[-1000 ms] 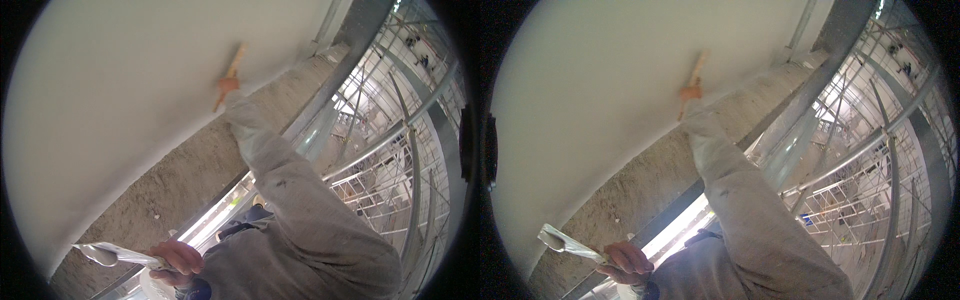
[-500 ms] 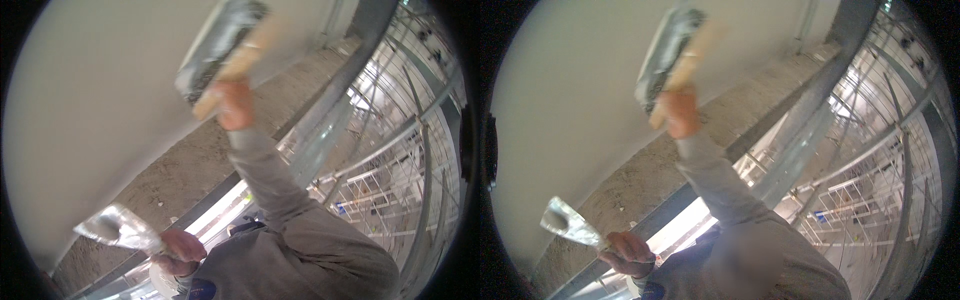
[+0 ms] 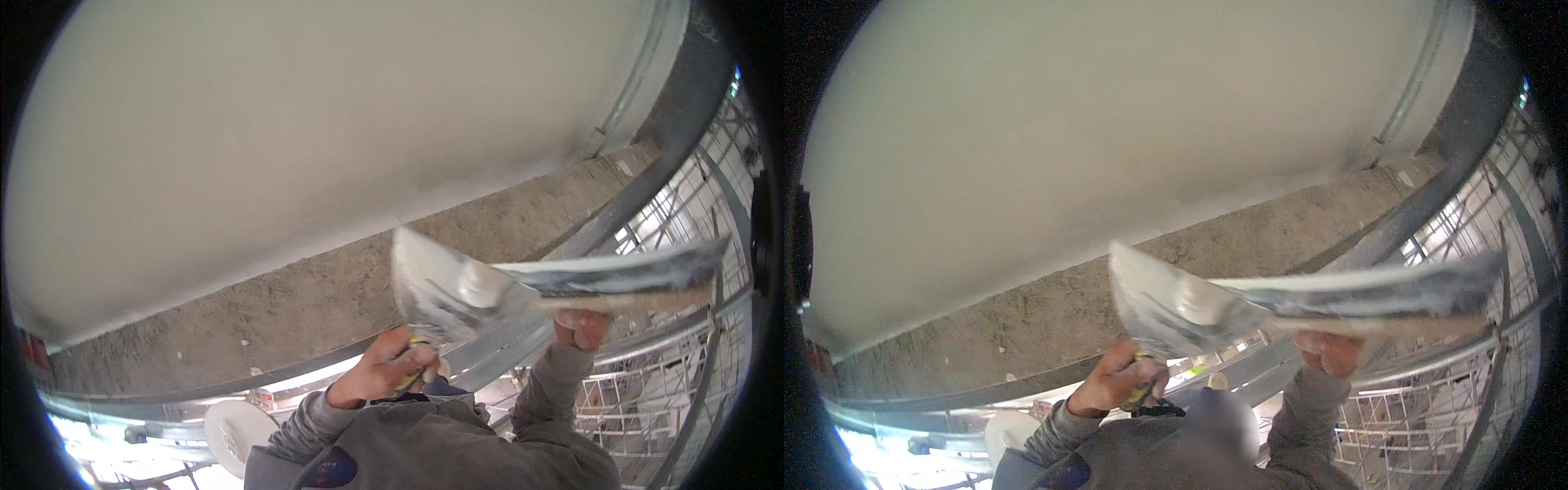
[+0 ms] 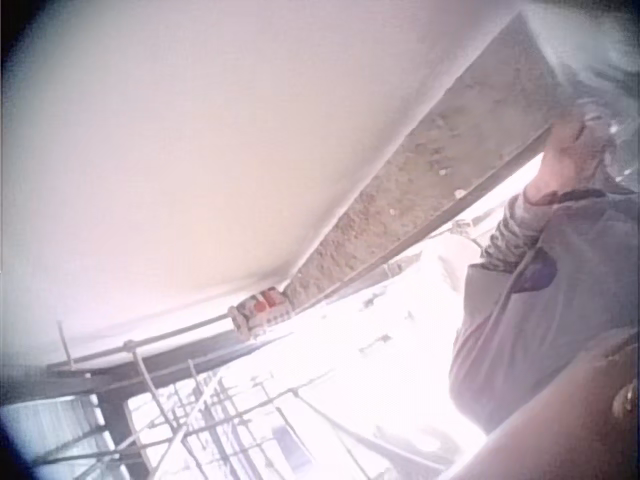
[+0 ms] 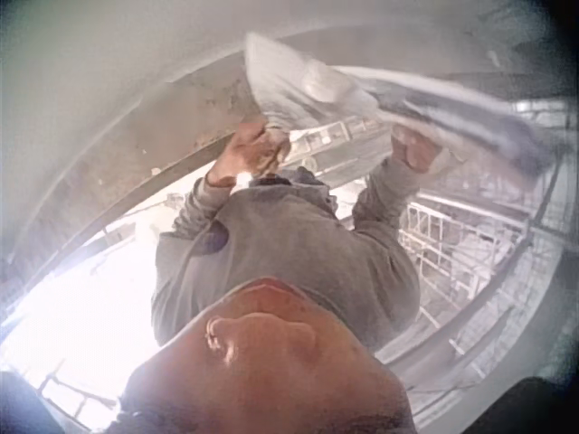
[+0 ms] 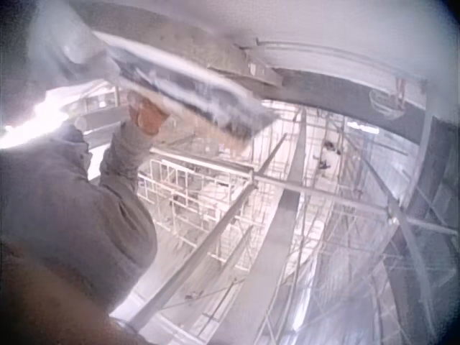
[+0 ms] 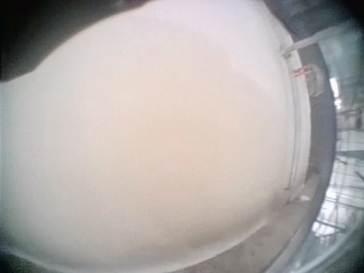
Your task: The person applies plaster to a ceiling using a hawk and trowel while standing on scaffolding. They repeatedly scoop plaster from the hawk and spread it across the ceiling surface, smoothing it with the trowel.
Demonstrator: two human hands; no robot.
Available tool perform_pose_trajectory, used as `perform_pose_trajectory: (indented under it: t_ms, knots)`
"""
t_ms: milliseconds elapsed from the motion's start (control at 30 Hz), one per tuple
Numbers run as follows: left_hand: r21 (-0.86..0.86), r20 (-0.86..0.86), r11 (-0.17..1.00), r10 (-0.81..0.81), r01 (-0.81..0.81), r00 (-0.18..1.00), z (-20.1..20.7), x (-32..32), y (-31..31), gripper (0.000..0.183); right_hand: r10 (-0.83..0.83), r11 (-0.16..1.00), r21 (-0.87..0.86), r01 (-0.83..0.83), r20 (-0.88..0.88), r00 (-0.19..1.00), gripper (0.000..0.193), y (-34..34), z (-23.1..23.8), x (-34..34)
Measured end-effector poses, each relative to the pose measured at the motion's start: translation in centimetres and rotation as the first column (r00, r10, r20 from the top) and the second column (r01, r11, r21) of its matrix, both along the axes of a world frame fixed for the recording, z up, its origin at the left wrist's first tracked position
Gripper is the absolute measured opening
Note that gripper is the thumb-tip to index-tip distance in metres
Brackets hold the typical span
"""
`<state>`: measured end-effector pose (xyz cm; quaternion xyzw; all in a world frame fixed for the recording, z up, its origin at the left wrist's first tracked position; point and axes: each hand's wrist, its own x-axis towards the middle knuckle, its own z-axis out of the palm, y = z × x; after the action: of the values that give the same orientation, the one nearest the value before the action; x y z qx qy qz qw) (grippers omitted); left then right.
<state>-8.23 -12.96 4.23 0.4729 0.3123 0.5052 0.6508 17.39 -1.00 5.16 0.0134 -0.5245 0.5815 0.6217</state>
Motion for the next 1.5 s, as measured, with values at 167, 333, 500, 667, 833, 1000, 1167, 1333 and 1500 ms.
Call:
perform_pose_trajectory:
  t_ms: [167,333,500,667,833,1000,1167,1333,1500]
  knots:
    - [0.078,-0.065,0.970,-0.226,0.230,0.972,1.1,7.6,7.0,0.025,-0.530,0.821,-0.200,0.535,0.081,0.844,0.049,2.6,-5.5,11.2]
    - [0.319,-0.064,0.881,-0.348,0.349,0.935,2.2,14.3,12.5,0.030,-0.477,0.677,-0.273,0.683,0.544,0.690,0.047,3.0,-9.4,17.4]
    - [0.451,-0.151,0.873,-0.133,0.188,0.980,-1.0,18.2,17.2,0.026,-0.365,0.508,-0.613,0.606,0.484,0.796,0.042,1.9,-11.7,22.0]
    - [0.141,-0.113,0.976,-0.153,0.169,0.982,-1.4,19.1,19.0,0.042,-0.599,0.514,-0.659,0.550,0.184,0.780,0.032,3.5,-10.1,23.3]
    - [0.302,-0.323,0.948,0.000,0.103,0.946,-4.9,19.0,19.3,0.052,-0.632,0.437,-0.599,0.671,0.326,0.703,0.031,4.8,-9.4,22.0]
    - [0.488,-0.619,0.865,0.246,0.120,0.745,-5.0,19.7,19.0,0.025,-0.613,0.424,-0.694,0.582,0.253,0.748,0.023,7.1,-5.5,18.9]
    - [0.588,-0.720,0.790,0.412,0.174,0.558,-2.7,21.2,17.2,0.052,-0.600,0.421,-0.633,0.650,0.344,0.723,0.022,6.4,-5.5,18.5]
    - [0.579,-0.780,0.778,0.442,0.243,0.443,-2.6,20.8,15.6,0.057,-0.639,0.427,-0.655,0.623,0.270,0.721,0.023,5.2,-5.4,17.5]
    - [0.485,-0.836,0.843,0.370,0.232,0.404,-1.3,19.5,14.5,0.059,-0.663,0.400,-0.618,0.676,0.314,0.679,0.027,4.6,-5.4,16.8]
